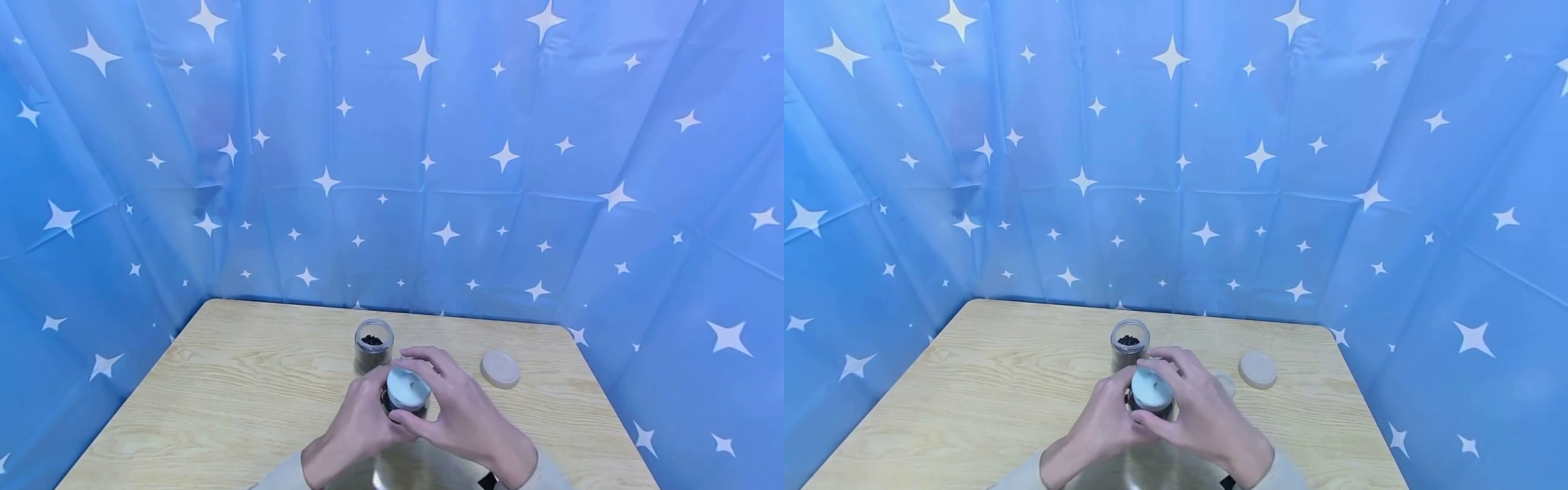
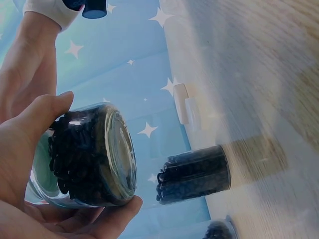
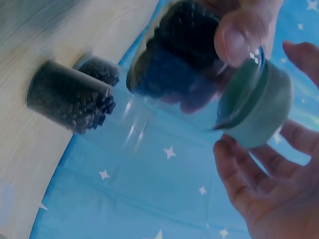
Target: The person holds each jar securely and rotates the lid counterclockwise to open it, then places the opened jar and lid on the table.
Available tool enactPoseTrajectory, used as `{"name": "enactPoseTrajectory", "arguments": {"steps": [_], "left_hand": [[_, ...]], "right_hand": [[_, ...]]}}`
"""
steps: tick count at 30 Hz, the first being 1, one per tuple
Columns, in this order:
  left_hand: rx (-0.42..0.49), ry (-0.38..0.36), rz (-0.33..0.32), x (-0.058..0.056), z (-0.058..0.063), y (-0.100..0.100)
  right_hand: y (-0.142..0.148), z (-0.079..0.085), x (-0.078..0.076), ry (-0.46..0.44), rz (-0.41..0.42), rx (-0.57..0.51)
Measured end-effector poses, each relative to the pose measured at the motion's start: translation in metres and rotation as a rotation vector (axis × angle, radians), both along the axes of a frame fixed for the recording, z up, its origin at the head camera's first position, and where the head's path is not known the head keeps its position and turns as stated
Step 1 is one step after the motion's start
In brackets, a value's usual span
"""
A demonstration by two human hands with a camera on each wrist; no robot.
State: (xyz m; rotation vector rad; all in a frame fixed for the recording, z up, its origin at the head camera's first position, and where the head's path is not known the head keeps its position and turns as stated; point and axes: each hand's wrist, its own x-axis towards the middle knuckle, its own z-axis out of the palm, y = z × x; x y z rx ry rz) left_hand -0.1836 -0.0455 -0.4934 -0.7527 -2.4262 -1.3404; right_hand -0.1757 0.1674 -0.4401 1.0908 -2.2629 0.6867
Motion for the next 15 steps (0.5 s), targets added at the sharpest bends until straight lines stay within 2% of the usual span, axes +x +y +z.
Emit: {"name": "enactPoseTrajectory", "arguments": {"steps": [6, 15], "left_hand": [[-0.015, 0.040, 0.021, 0.001, -0.001, 0.001], [-0.018, 0.023, 0.039, 0.001, 0.000, 0.001]], "right_hand": [[-0.008, -0.008, 0.004, 0.055, -0.056, -0.040], [-0.013, -0.014, 0.009, 0.017, -0.132, -0.069]]}}
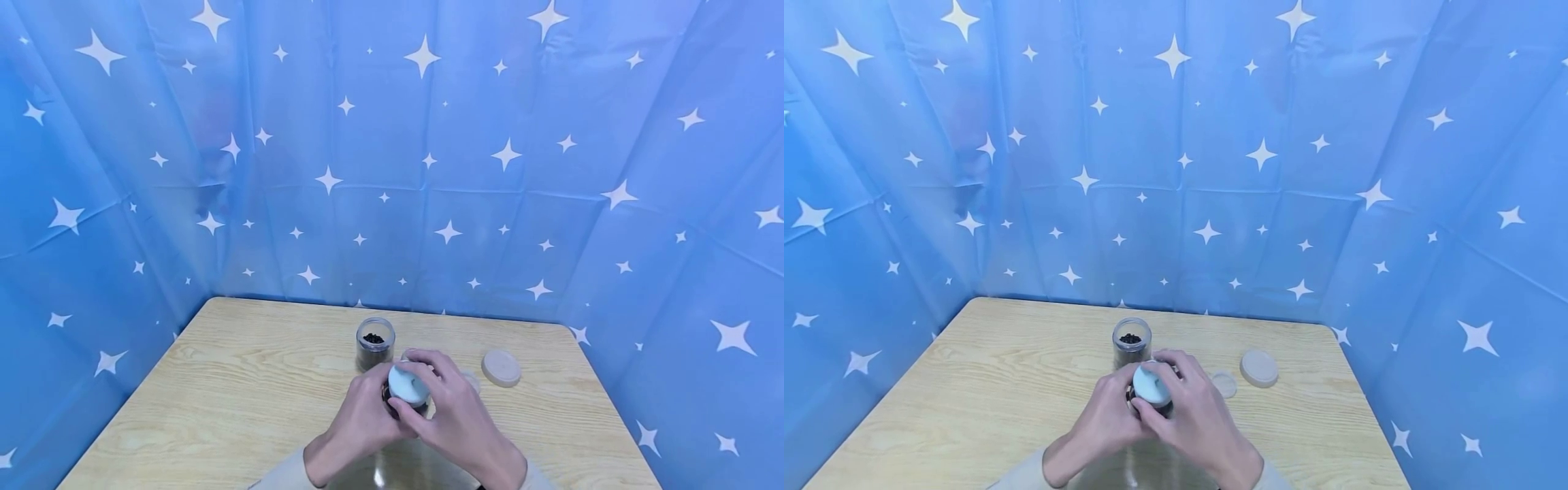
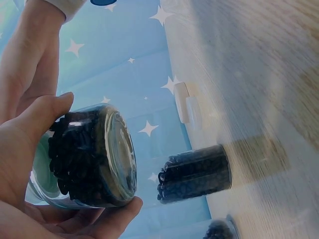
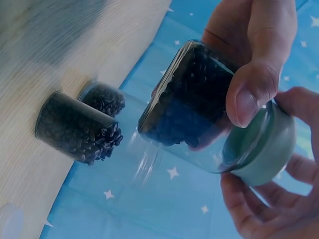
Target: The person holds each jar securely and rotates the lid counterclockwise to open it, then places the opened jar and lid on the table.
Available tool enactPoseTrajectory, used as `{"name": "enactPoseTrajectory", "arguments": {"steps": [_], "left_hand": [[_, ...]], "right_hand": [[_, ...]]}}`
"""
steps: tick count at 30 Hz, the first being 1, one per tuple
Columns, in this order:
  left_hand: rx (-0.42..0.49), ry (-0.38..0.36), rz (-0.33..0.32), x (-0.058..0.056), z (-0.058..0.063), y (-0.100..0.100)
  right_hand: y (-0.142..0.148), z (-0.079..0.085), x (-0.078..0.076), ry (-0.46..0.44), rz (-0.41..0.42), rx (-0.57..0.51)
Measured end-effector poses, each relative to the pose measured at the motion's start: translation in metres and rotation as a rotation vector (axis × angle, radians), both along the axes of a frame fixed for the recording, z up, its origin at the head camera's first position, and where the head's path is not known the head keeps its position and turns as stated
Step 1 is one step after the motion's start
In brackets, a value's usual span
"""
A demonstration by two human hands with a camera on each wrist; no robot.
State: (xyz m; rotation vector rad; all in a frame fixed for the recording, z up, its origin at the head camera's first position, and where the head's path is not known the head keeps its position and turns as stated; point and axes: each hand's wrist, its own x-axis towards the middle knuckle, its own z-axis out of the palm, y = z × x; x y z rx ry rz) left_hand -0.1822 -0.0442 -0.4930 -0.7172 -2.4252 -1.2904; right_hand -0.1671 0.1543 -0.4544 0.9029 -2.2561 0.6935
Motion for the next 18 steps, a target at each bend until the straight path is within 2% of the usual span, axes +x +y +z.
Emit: {"name": "enactPoseTrajectory", "arguments": {"steps": [5, 9, 10, 13, 16, 17, 18], "left_hand": [[0.010, 0.003, -0.004, 0.000, -0.001, 0.000], [0.049, 0.060, -0.025, -0.004, -0.007, -0.001], [0.059, 0.103, -0.032, -0.014, -0.026, 0.001], [0.070, 0.138, -0.043, -0.015, -0.028, 0.000], [0.063, 0.100, -0.036, -0.014, -0.025, -0.001], [0.056, 0.057, -0.031, -0.003, -0.005, -0.002], [0.049, 0.035, -0.025, -0.002, -0.004, -0.002]], "right_hand": [[0.000, 0.001, 0.001, -0.021, 0.000, -0.001], [0.000, 0.001, 0.000, -0.007, 0.013, -0.014], [0.000, 0.001, -0.001, 0.000, 0.017, -0.016], [0.000, 0.002, -0.002, 0.002, 0.023, -0.018], [0.001, 0.003, -0.002, -0.016, 0.026, -0.018], [0.001, 0.003, -0.002, -0.019, 0.029, -0.018], [0.001, 0.003, -0.002, -0.023, 0.033, -0.019]]}}
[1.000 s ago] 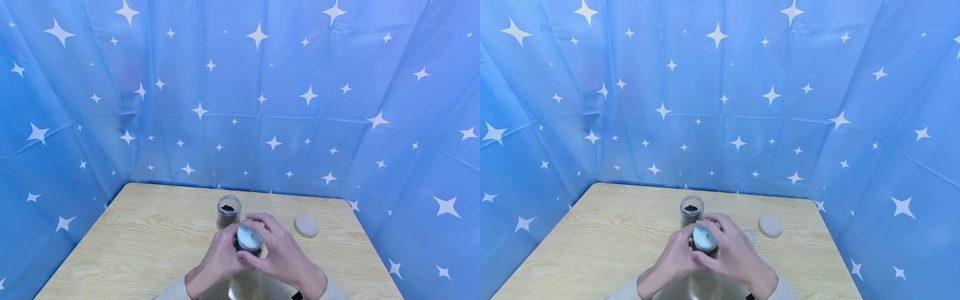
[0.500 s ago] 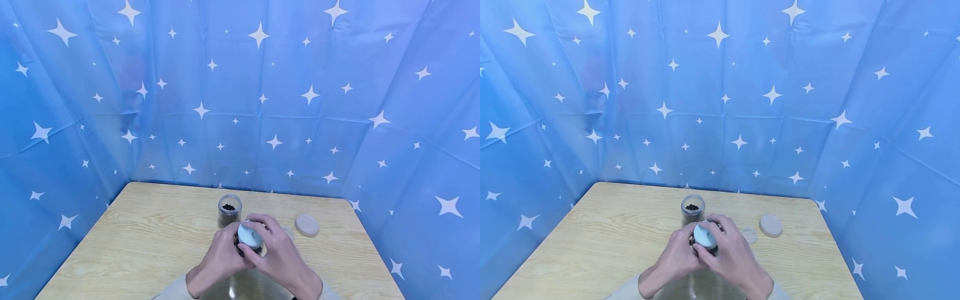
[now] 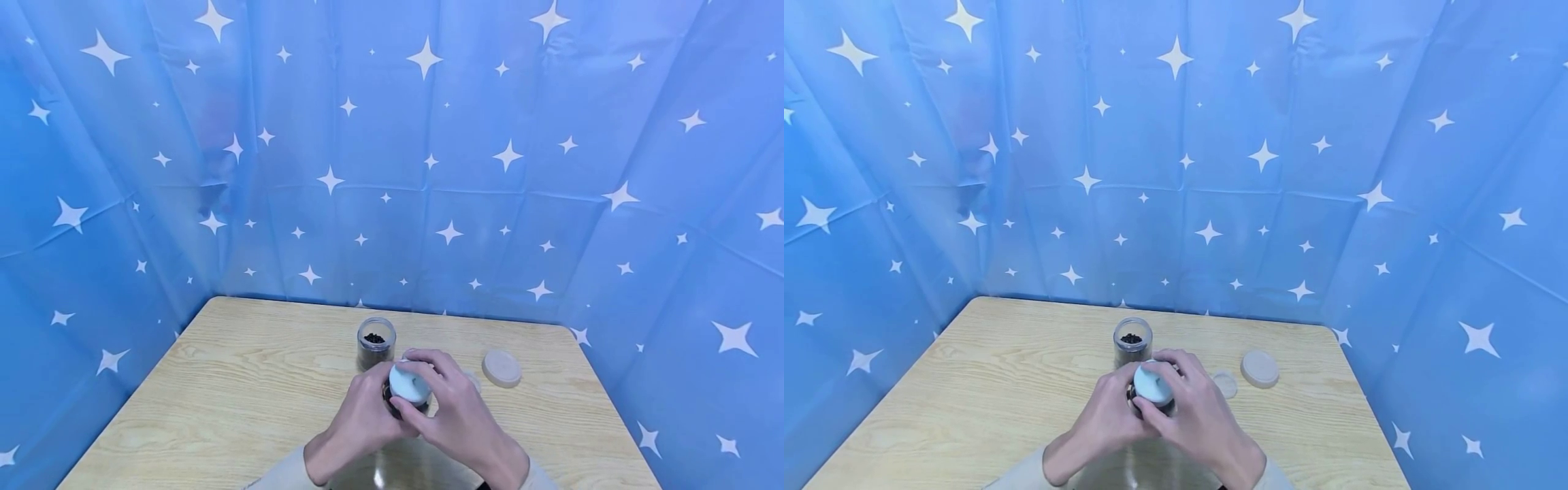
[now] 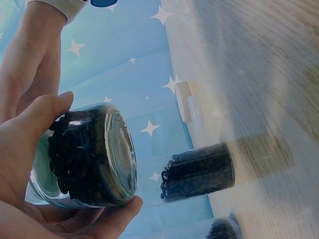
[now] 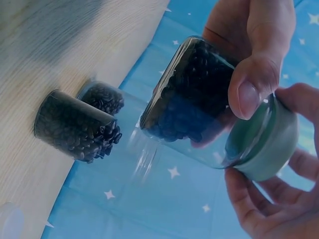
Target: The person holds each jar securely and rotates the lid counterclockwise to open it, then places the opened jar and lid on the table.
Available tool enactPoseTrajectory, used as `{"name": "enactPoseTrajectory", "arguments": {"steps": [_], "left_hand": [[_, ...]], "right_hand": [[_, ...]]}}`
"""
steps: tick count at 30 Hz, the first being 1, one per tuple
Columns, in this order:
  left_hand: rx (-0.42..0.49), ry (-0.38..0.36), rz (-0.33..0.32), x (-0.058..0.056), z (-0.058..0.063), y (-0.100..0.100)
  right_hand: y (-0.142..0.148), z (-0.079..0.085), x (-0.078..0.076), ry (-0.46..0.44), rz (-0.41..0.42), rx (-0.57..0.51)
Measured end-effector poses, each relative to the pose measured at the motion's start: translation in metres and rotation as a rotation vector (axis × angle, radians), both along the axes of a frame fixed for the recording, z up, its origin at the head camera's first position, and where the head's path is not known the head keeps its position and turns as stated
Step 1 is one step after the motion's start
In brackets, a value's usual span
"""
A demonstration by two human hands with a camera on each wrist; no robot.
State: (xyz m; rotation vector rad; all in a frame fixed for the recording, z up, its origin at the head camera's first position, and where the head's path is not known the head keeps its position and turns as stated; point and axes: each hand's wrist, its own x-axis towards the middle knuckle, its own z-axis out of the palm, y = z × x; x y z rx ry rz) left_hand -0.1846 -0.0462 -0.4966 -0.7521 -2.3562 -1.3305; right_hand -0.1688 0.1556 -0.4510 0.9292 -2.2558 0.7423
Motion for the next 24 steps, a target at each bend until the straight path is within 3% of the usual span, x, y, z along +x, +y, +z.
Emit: {"name": "enactPoseTrajectory", "arguments": {"steps": [4, 13, 24], "left_hand": [[-0.038, -0.048, 0.019, 0.003, 0.005, 0.000], [-0.060, -0.054, -0.001, 0.001, 0.006, 0.000], [-0.035, -0.063, -0.036, 0.000, 0.004, 0.001]], "right_hand": [[0.001, -0.001, -0.001, -0.003, 0.022, -0.010], [0.006, 0.001, -0.010, 0.048, 0.153, 0.003], [0.026, 0.011, -0.035, 0.125, 0.486, 0.136]]}}
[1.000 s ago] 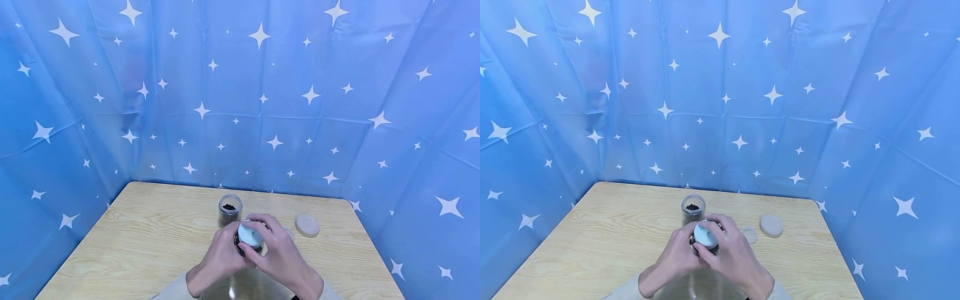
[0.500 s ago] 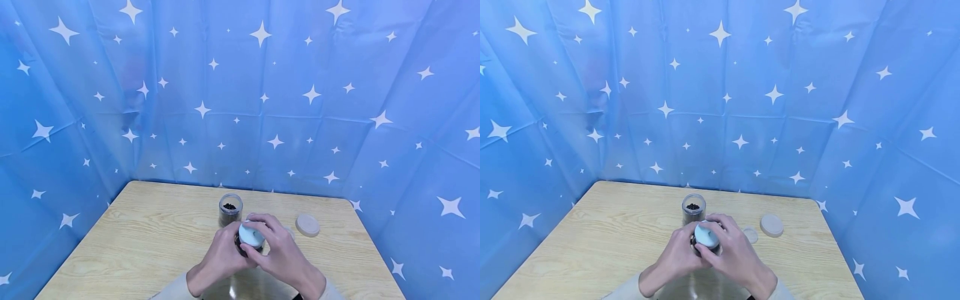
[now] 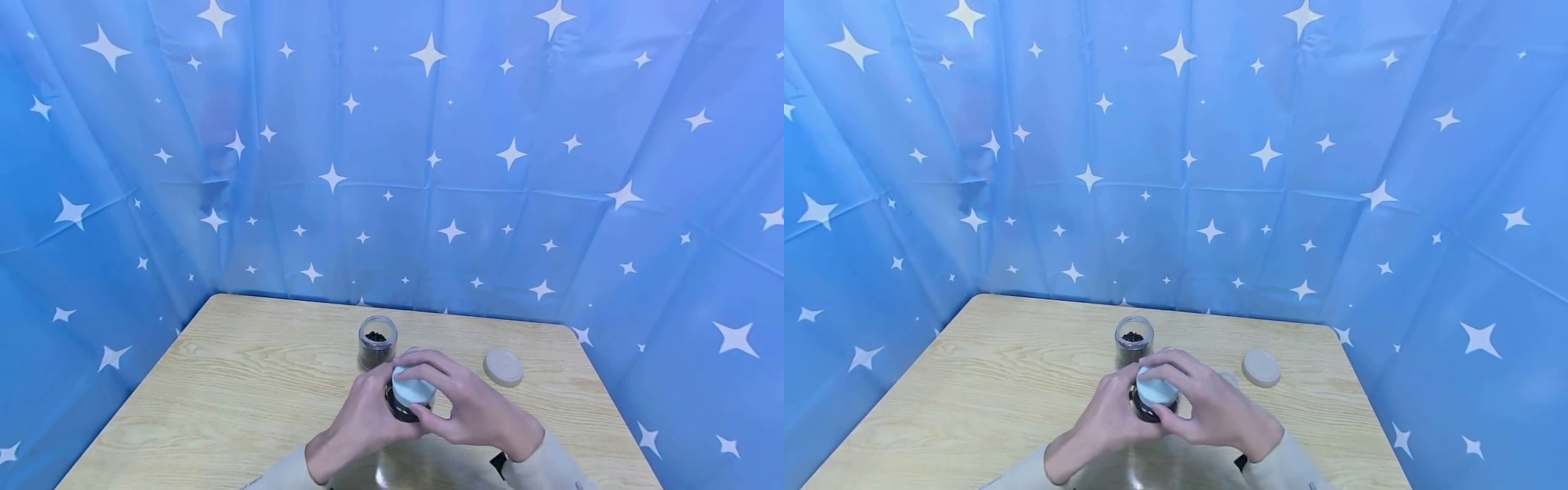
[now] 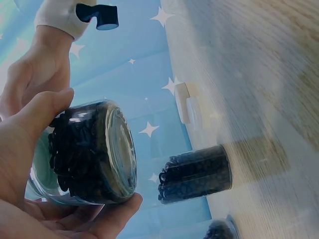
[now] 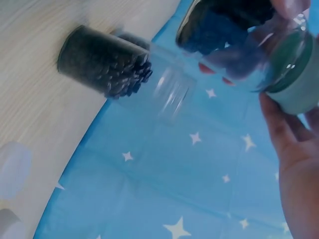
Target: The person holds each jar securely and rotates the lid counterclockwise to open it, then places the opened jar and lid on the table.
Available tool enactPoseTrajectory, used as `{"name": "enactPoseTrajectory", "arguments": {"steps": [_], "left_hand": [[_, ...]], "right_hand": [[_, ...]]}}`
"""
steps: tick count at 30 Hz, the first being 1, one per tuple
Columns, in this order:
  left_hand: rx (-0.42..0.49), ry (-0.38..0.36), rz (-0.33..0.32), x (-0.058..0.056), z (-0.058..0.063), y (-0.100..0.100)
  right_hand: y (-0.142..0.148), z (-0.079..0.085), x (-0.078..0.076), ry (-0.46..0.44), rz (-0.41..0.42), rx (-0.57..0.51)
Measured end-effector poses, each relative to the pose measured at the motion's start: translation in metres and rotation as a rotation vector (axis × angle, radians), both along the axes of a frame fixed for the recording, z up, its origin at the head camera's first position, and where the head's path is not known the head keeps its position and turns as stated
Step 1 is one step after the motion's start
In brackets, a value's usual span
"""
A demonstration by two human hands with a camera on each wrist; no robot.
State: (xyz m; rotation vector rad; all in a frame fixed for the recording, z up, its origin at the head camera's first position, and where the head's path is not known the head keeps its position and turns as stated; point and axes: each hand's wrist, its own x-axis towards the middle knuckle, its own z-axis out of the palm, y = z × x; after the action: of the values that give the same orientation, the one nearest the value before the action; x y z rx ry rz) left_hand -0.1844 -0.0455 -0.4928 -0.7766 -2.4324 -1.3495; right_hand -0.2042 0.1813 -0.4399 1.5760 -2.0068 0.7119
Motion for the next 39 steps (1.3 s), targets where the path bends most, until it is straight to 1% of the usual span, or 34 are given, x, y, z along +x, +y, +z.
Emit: {"name": "enactPoseTrajectory", "arguments": {"steps": [3, 6, 11, 15, 18, 21, 24, 30, 32, 39], "left_hand": [[0.016, -0.015, -0.005, 0.001, 0.000, 0.000], [0.023, -0.025, -0.008, 0.001, -0.001, 0.000], [0.001, -0.012, 0.001, 0.001, -0.001, -0.001], [-0.006, -0.016, -0.001, 0.001, 0.000, -0.001], [-0.004, -0.024, -0.008, 0.002, -0.001, -0.001], [-0.011, -0.016, -0.002, 0.002, -0.002, 0.000], [-0.020, -0.004, 0.008, 0.003, -0.003, -0.001], [-0.023, 0.003, 0.032, 0.005, -0.004, -0.003], [-0.023, 0.010, 0.033, 0.006, -0.005, -0.003], [-0.048, 0.094, 0.050, 0.003, -0.002, -0.002]], "right_hand": [[0.001, 0.000, -0.004, 0.010, 0.046, 0.003], [0.002, 0.000, -0.005, 0.003, 0.059, 0.003], [0.002, 0.000, -0.006, -0.011, 0.059, 0.013], [0.004, 0.001, -0.006, -0.013, 0.051, 0.023], [0.005, 0.002, -0.004, -0.022, 0.040, 0.033], [0.004, 0.002, -0.001, -0.026, 0.023, 0.039], [0.000, 0.003, 0.004, -0.022, -0.020, 0.039], [-0.009, -0.003, 0.017, -0.042, -0.221, 0.048], [-0.012, -0.005, 0.020, -0.043, -0.270, 0.038], [-0.017, -0.008, 0.028, -0.030, -0.383, -0.010]]}}
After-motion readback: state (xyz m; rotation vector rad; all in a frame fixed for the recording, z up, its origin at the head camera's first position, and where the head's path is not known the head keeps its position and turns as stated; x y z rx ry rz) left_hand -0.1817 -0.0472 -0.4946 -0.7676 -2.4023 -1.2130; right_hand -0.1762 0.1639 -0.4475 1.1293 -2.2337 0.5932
